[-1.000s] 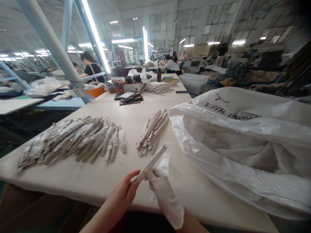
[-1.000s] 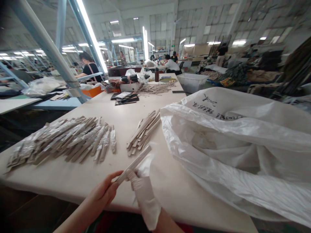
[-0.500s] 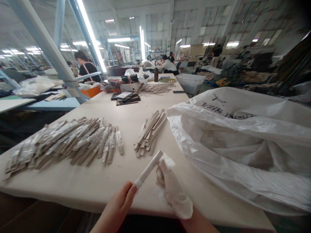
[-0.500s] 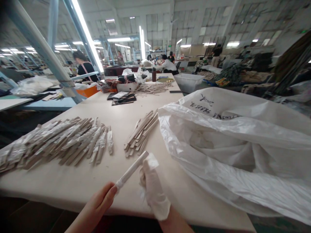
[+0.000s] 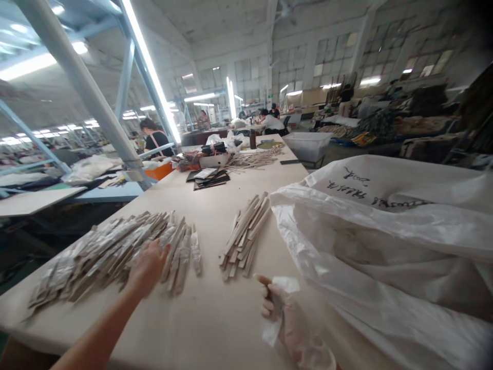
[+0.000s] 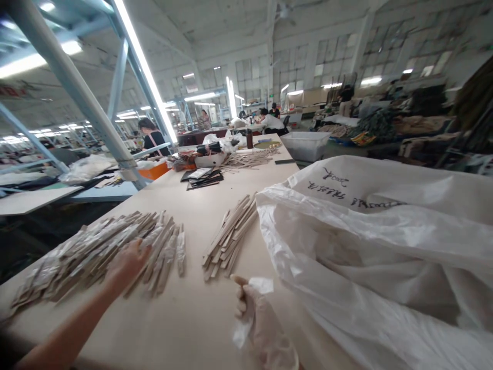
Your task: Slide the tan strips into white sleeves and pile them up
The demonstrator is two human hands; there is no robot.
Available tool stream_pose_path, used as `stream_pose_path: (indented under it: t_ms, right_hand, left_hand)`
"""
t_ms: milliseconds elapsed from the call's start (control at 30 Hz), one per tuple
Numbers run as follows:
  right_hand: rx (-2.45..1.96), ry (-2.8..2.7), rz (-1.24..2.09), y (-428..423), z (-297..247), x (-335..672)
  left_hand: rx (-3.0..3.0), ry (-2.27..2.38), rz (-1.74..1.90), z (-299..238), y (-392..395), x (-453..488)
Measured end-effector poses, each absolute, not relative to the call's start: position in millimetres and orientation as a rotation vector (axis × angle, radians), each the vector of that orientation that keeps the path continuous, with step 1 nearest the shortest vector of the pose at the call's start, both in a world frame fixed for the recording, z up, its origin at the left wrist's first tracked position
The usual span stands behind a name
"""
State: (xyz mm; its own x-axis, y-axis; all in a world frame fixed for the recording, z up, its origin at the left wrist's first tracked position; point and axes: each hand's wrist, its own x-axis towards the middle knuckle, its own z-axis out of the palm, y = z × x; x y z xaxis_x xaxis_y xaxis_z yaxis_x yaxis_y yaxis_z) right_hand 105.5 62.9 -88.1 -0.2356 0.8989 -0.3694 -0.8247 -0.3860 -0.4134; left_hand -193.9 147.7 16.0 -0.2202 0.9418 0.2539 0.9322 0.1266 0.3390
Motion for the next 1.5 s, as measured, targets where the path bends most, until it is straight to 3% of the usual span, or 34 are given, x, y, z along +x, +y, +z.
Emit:
stream_pose_path:
  t_ms: [300, 533, 900, 1100, 1267, 1500]
  right_hand:
    - [-0.569, -0.100, 2.033, 78.8, -124.7, 105.6]
    - [-0.569, -0.084, 2.070, 86.8, -127.0, 105.5]
    - [-0.666, -0.095, 1.916, 77.3, -96.1, 114.0]
    - [-0.596, -0.069, 1.831, 76.2, -107.2, 109.5]
    - [-0.499, -0.073, 1.903, 72.2, -90.5, 114.8]
    - [-0.460, -0.377, 1.861, 55.8, -48.0, 100.0]
  left_hand:
    - [2.065, 1.936, 0.380, -43.5, 269.6, -27.4]
    - [1.691, 1.933, 0.374, -48.9, 299.9, -15.4]
    - [1.456, 1.553, 1.068, 15.2, 219.2, -65.7]
    - [1.424, 1.543, 1.374, -7.2, 139.2, -86.4]
    - [1.375, 1.501, 1.341, -13.0, 98.6, -73.4]
    - [1.407, 1.308, 0.824, -18.4, 55.3, -33.9]
